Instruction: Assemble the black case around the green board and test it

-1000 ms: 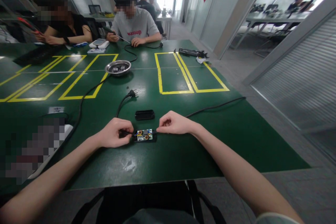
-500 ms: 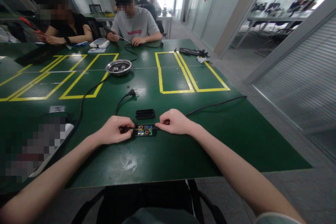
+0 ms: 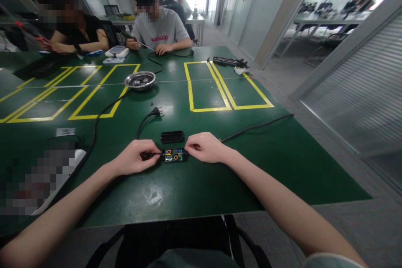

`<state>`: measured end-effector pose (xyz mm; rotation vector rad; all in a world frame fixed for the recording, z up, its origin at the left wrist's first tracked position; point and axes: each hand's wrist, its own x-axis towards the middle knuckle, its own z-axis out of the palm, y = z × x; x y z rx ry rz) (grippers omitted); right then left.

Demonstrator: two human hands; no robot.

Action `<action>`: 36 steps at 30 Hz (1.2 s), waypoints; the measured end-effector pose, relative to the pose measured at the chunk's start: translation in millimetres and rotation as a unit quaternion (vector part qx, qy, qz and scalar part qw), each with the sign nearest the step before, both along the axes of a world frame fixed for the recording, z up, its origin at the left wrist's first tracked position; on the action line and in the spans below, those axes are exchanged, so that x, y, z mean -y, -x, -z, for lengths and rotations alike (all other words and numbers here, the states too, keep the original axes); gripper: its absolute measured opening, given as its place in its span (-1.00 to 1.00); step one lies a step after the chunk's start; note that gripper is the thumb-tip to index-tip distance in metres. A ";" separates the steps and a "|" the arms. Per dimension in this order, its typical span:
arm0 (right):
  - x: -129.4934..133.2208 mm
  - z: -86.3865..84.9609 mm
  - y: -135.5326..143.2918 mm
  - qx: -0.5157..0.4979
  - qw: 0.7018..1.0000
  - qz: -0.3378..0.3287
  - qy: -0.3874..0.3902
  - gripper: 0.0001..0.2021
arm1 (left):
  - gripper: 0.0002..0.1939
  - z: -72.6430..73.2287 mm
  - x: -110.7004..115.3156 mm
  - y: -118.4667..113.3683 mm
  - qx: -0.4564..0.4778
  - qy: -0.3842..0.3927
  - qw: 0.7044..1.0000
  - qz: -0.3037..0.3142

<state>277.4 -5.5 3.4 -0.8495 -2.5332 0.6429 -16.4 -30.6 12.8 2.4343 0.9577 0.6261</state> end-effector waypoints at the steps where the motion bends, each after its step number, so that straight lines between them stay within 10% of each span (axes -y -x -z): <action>1: 0.2 0.1 -0.4 -0.004 1.000 -0.002 0.002 -0.77 | -0.83 -0.3 0.3 -0.3 0.006 0.001 1.000 0.001; 19: 7.2 -3.9 9.1 -0.067 0.984 0.056 0.154 -0.74 | -0.83 -0.1 2.5 -1.0 0.022 -0.034 0.999 0.015; 36: 1.2 5.4 8.4 0.036 0.998 0.043 -0.015 -0.73 | -0.80 -2.3 3.7 -2.7 0.006 -0.039 0.999 0.033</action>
